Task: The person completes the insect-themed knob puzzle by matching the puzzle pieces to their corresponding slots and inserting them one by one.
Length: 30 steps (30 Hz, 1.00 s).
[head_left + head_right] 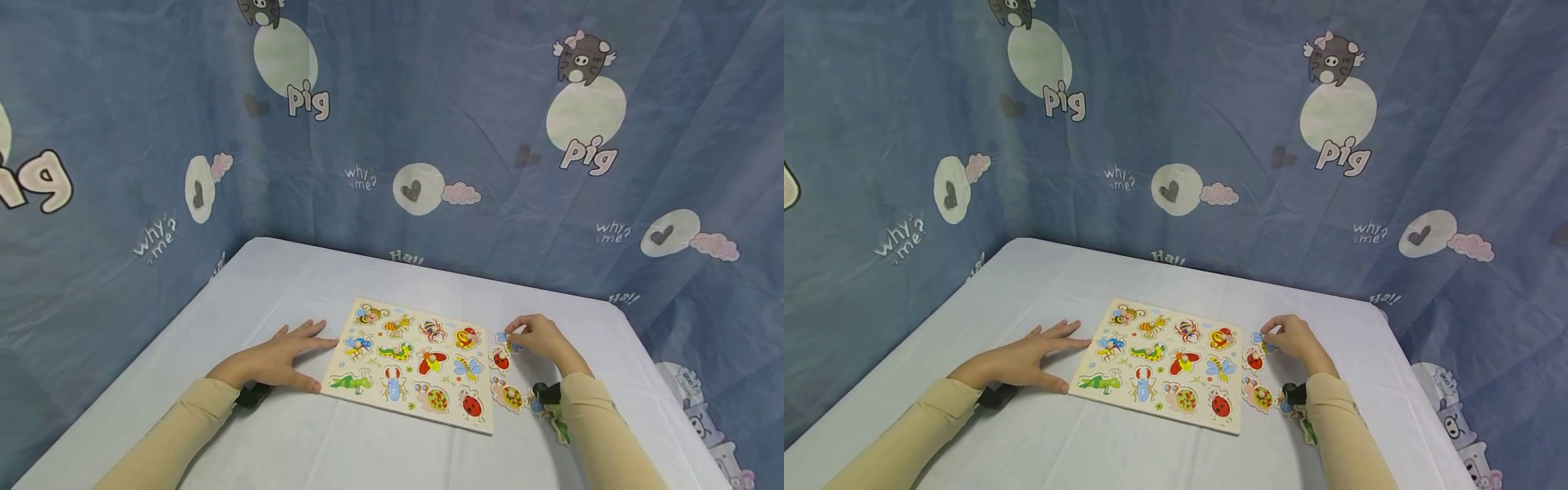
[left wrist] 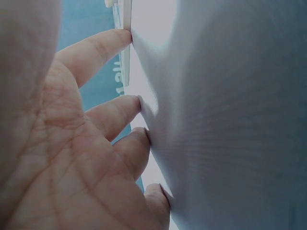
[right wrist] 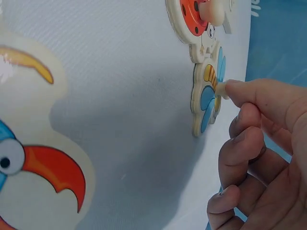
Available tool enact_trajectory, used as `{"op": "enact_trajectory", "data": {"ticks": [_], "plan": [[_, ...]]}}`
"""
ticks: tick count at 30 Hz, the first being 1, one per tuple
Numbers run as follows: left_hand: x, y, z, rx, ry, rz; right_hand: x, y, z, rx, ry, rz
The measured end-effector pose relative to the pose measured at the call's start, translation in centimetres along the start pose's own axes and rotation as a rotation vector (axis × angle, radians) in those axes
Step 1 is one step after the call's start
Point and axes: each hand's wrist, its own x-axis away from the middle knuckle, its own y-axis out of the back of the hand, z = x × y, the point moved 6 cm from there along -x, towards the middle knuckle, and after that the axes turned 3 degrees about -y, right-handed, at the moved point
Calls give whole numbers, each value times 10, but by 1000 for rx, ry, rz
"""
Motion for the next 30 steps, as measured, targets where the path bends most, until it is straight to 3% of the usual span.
{"op": "enact_trajectory", "data": {"ticks": [15, 30], "plan": [[2, 2, -3, 16, -8, -5, -1, -5, -2, 44, -22, 5], [1, 2, -3, 21, -1, -7, 0, -6, 0, 92, 12, -5]]}}
